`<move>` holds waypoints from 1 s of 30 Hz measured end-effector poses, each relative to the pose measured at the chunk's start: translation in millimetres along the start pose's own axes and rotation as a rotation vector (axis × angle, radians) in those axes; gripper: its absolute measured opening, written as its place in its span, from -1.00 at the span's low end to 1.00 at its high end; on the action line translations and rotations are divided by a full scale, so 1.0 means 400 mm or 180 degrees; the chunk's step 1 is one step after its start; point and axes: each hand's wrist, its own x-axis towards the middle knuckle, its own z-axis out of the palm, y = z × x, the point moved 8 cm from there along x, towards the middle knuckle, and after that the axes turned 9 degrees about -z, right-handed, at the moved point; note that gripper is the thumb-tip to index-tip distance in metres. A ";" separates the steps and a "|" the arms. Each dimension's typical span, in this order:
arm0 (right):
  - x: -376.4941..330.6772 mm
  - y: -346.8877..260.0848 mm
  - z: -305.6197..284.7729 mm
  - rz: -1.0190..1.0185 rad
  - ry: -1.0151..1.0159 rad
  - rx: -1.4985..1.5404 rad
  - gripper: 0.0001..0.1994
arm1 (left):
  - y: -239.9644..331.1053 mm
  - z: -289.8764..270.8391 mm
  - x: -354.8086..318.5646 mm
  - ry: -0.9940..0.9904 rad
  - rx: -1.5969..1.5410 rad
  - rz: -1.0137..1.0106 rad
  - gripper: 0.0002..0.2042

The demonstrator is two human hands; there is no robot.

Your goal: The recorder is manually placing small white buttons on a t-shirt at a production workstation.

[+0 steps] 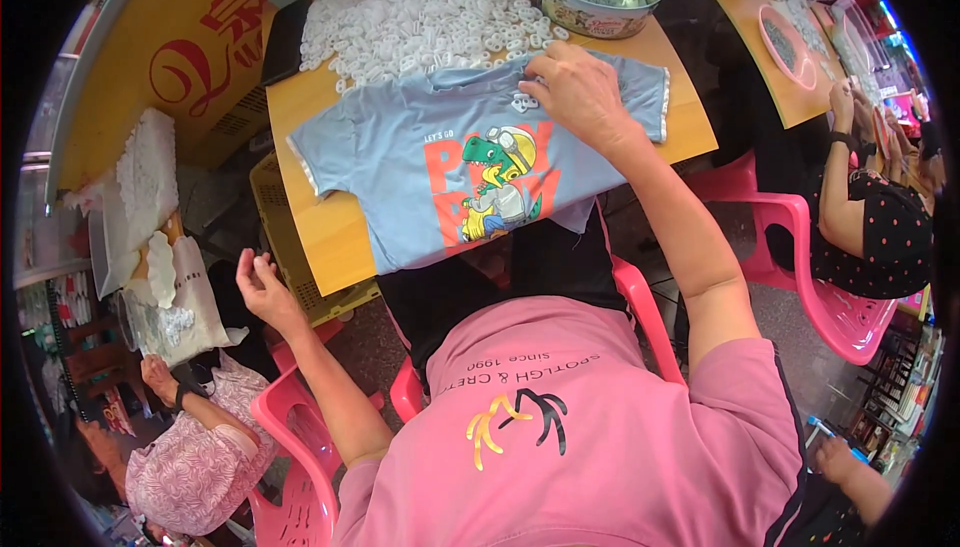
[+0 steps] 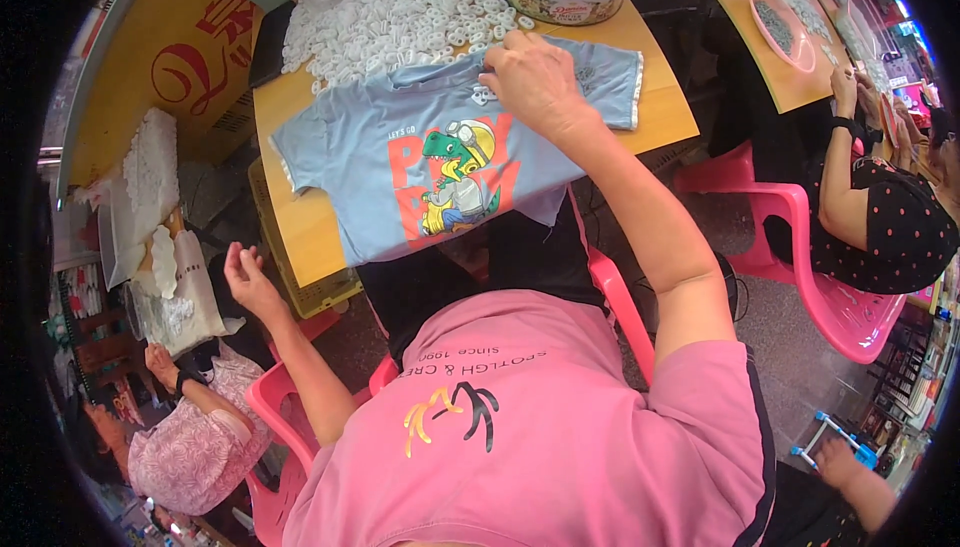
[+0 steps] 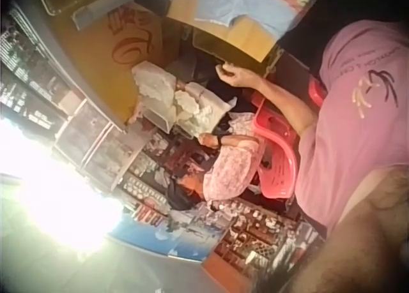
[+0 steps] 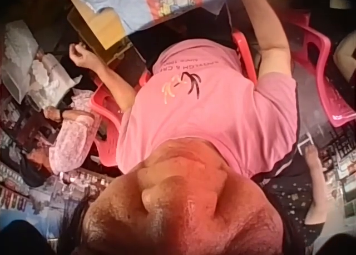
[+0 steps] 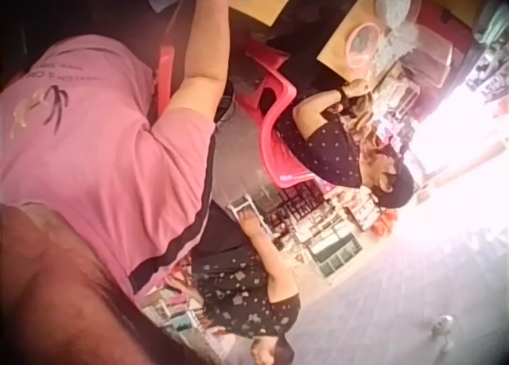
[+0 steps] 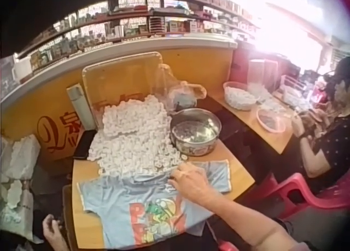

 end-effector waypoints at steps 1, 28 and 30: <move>-0.002 -0.006 -0.003 -0.0044 0.0107 -0.0078 -0.82 | 0.073 0.007 -0.023 0.0082 0.0058 0.0292 -0.73; -0.134 -0.079 -0.001 0.1757 0.0097 0.5541 -0.74 | 0.455 0.609 -0.464 -0.2650 -0.1204 0.0716 -0.87; -0.141 -0.085 -0.004 0.1757 0.0350 0.5344 -0.77 | 0.465 0.610 -0.475 -0.2615 -0.1242 0.0838 -0.87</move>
